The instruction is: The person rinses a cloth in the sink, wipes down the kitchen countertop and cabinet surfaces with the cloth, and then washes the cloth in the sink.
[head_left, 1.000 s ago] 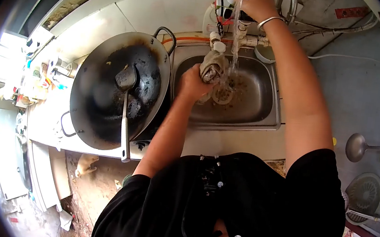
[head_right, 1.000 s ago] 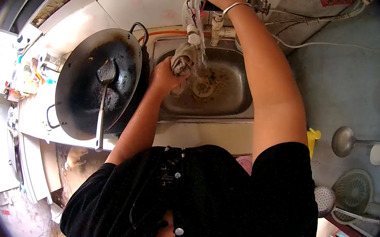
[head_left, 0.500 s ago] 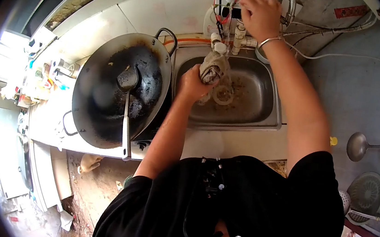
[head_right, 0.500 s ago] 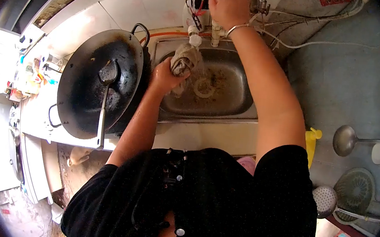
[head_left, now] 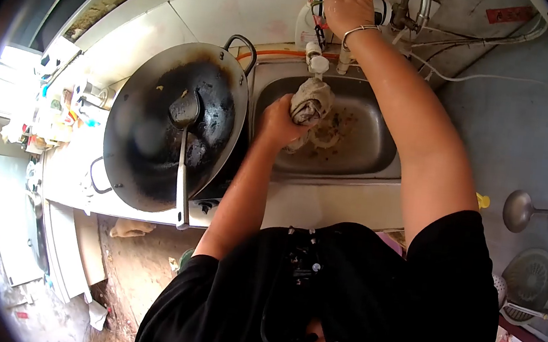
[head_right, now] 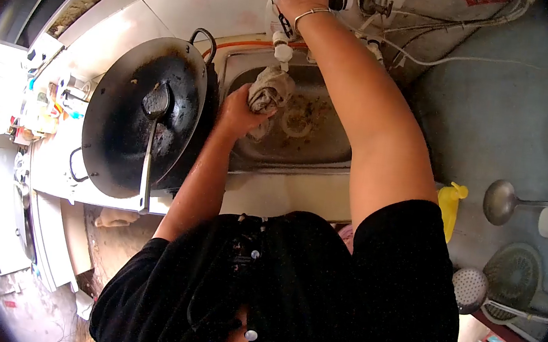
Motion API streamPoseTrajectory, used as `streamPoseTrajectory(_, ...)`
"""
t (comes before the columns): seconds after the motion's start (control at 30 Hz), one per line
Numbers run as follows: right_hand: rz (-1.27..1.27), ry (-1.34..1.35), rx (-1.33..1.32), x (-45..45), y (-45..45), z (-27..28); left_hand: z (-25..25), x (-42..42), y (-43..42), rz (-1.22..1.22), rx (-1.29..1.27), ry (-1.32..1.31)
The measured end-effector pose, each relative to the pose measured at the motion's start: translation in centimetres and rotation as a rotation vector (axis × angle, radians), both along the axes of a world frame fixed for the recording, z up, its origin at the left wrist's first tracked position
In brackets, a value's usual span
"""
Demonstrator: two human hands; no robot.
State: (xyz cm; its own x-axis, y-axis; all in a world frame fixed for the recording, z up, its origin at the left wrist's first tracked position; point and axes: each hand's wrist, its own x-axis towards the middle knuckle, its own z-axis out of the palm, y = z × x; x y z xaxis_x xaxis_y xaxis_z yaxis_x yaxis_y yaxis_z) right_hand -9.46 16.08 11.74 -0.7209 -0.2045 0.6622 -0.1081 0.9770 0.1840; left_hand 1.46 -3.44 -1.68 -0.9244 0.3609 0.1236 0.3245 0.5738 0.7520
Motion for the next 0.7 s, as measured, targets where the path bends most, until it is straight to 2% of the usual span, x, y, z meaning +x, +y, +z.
streamPoseTrajectory(0.13, -0.039, 0.102, 0.112, 0.7, 0.3, -1.0, 0.2, 0.3, 0.0, -0.034, 0.029, -0.054)
streamPoseTrajectory(0.23, 0.072, 0.163, 0.248, 3.0, 1.1, -2.0, 0.4, 0.3, -0.1, -0.026, 0.012, -0.069)
streamPoseTrajectory(0.3, 0.144, 0.132, -0.172, 5.0, 1.2, -3.2, 0.3, 0.4, -0.2, -0.021, -0.006, -0.074)
streamPoseTrajectory(0.33, 0.151, 0.13, -0.167, 6.0, 1.3, -3.8, 0.6, 0.5, -0.2, -0.014, -0.001, -0.075)
streamPoseTrajectory(0.4, 0.152, 0.009, -0.959, 8.0, 0.9, -4.6, 1.2, 0.8, -0.2, -0.043, -0.033, -0.063)
streamPoseTrajectory(0.43, 0.165, 0.001, -0.952, 9.3, 0.0, -3.7, 1.0, 0.9, -0.2, -0.029, -0.025, -0.064)
streamPoseTrajectory(0.5, 0.363, -0.09, -1.452, 11.7, -2.2, -0.9, 0.5, 1.1, -0.1, -0.061, 0.014, -0.043)
streamPoseTrajectory(0.53, 0.378, -0.108, -1.445, 12.7, -3.7, 0.6, 0.5, 1.3, 0.0, -0.041, 0.022, -0.045)
streamPoseTrajectory(0.6, 0.729, -0.007, -1.434, 14.2, -7.1, 3.2, 0.5, 1.8, 0.0, -0.03, -0.075, -0.067)
streamPoseTrajectory(0.67, 0.894, 0.041, -1.273, 14.8, -10.3, 4.6, 1.1, 2.1, 0.1, -0.017, -0.07, -0.08)
streamPoseTrajectory(0.7, 1.035, 0.035, -1.317, 15.6, -12.7, 5.2, 1.5, 2.5, 0.2, -0.007, -0.052, -0.094)
